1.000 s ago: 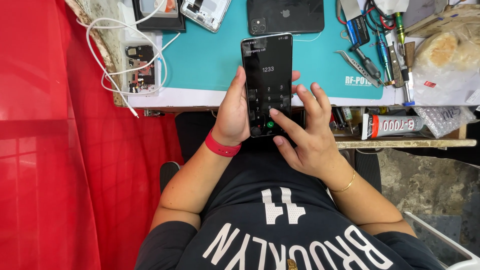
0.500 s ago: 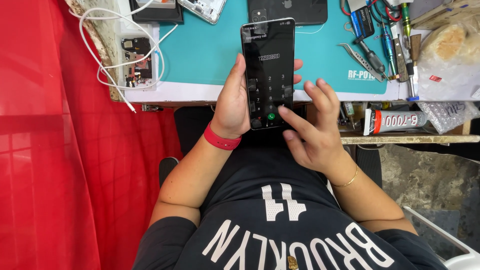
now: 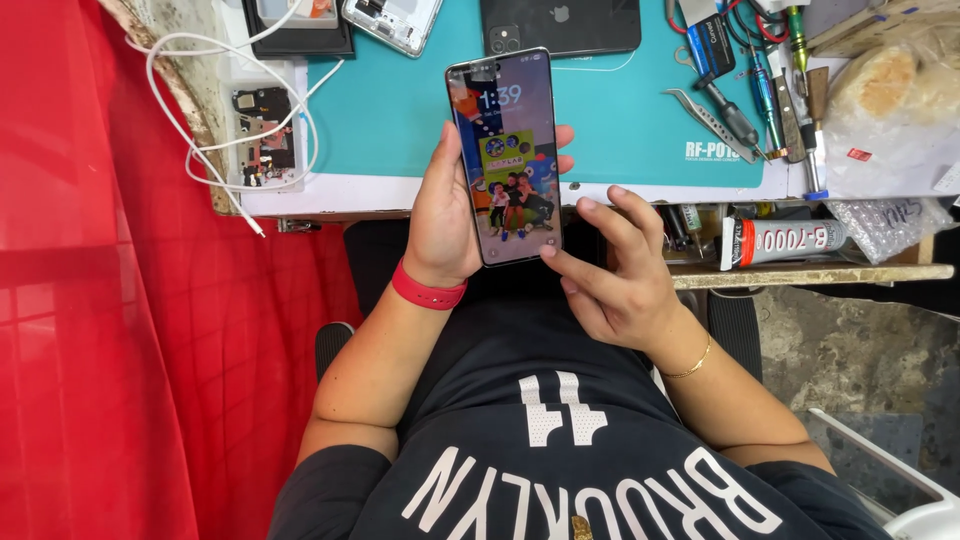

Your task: Cleaning a smartphone with a cloth and testing the touchscreen interface at a repair station.

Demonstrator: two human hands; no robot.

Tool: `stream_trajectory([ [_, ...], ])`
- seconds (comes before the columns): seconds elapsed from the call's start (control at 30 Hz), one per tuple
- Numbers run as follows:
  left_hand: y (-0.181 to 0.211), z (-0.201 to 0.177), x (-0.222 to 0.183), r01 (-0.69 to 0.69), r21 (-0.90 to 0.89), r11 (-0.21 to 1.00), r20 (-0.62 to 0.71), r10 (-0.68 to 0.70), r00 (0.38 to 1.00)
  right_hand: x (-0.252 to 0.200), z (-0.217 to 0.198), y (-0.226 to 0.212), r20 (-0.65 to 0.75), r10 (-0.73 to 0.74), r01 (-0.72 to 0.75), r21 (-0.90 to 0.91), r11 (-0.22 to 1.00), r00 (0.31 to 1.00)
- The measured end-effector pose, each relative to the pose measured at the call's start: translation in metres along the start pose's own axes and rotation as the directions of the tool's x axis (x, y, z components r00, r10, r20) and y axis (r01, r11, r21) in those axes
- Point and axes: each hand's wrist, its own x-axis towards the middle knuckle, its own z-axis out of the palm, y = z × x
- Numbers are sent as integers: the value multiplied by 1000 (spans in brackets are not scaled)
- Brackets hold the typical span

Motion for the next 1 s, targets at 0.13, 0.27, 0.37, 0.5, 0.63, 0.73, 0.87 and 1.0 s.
stream_trajectory([
  [0.13, -2, 3, -2, -12, 44, 999, -11, 12, 1000, 6, -4, -2, -77, 20, -12, 96, 995, 997],
  [0.27, -33, -72, 4, -299, 510, 806, -25, 361, 932, 5, -3, 2, -188, 218, -167, 256, 952, 958],
  [0.37, -38, -36, 1, -336, 625, 704, 7, 426, 905, -7, 5, 1, -26, 439, -331, 616, 714, 898],
  [0.5, -32, -17, 2, -367, 598, 713, 10, 451, 893, -2, 6, -14, 39, 432, -345, 669, 658, 901],
  [0.63, -34, -9, 1, -84, 100, 991, 119, 72, 990, 8, 4, -26, -29, 290, -205, 641, 740, 957],
  [0.73, -49, -39, 6, 123, -233, 965, 309, -47, 950, 11, -1, -24, -50, 290, -200, 614, 764, 956],
  [0.87, -37, -27, 3, 186, -241, 953, 338, -97, 936, 9, -3, -21, -55, 326, -217, 641, 736, 944],
  [1.0, -38, -26, 4, 202, -253, 946, 413, -83, 907, 13, -6, -22, -76, 275, -173, 611, 772, 958],
])
